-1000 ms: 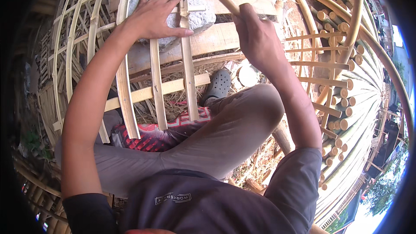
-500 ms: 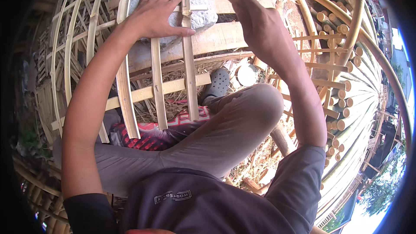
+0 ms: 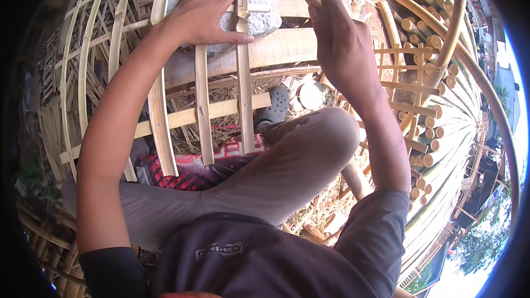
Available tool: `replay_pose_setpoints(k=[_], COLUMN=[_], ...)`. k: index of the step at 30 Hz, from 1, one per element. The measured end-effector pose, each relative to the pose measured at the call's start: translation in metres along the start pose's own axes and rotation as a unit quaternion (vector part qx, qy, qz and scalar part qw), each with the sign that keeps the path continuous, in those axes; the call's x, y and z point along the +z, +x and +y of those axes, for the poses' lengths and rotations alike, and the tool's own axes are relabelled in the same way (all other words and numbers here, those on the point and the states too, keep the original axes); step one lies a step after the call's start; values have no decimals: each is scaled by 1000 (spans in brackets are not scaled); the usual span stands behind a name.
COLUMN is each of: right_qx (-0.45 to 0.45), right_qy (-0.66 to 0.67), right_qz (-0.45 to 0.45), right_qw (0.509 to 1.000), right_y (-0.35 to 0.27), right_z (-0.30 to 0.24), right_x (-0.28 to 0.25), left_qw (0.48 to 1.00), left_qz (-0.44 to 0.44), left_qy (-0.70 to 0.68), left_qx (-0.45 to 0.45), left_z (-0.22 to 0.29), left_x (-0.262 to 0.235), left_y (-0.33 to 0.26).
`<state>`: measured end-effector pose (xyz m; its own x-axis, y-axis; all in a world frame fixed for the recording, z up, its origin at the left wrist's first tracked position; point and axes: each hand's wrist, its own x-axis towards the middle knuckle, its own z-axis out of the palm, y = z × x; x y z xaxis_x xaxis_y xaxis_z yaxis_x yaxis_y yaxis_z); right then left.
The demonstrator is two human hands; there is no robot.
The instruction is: The person weaves thin bamboo strips into a lattice structure, sliding each strip through existing horizontal pieces and tapping them together with a hammer.
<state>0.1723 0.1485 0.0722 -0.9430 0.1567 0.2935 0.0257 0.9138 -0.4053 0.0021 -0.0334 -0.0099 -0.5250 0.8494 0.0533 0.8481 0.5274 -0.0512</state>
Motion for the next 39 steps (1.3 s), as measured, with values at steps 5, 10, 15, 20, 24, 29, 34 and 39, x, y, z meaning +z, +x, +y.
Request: replay_pose_setpoints(k=[5,10,15,20,24,29,34,39], right_qx=[-77,5,17,74,74,64,-10,14], right_qy=[-25,1,34,56,171,175,84,101], right_qz=[-76,64,33,-61,-69,-130,-51,-47], right_qw=[994,998,999,994,980,974,995,994], right_y=[-12,-14,14,39,64,85,89,86], right_z=[24,17,11,26,11,16,27,36], right_x=[27,4,0,26,55,78,101,115], left_qw=[987,989,990,991,991,989,987,983], left_qz=[-153,-126,-121,-108,-101,-92,-138,-154], left_qy=[-52,-79,-72,-74,-89,-114,-86,-99], left_qx=[6,9,5,10,0,16,5,9], left_z=[-1,-4,-5,-4,-3,-5,-3,4], left_x=[-31,-15,-21,-15,-16,-21,-29,-44], left_y=[7,2,4,4,3,2,5,3])
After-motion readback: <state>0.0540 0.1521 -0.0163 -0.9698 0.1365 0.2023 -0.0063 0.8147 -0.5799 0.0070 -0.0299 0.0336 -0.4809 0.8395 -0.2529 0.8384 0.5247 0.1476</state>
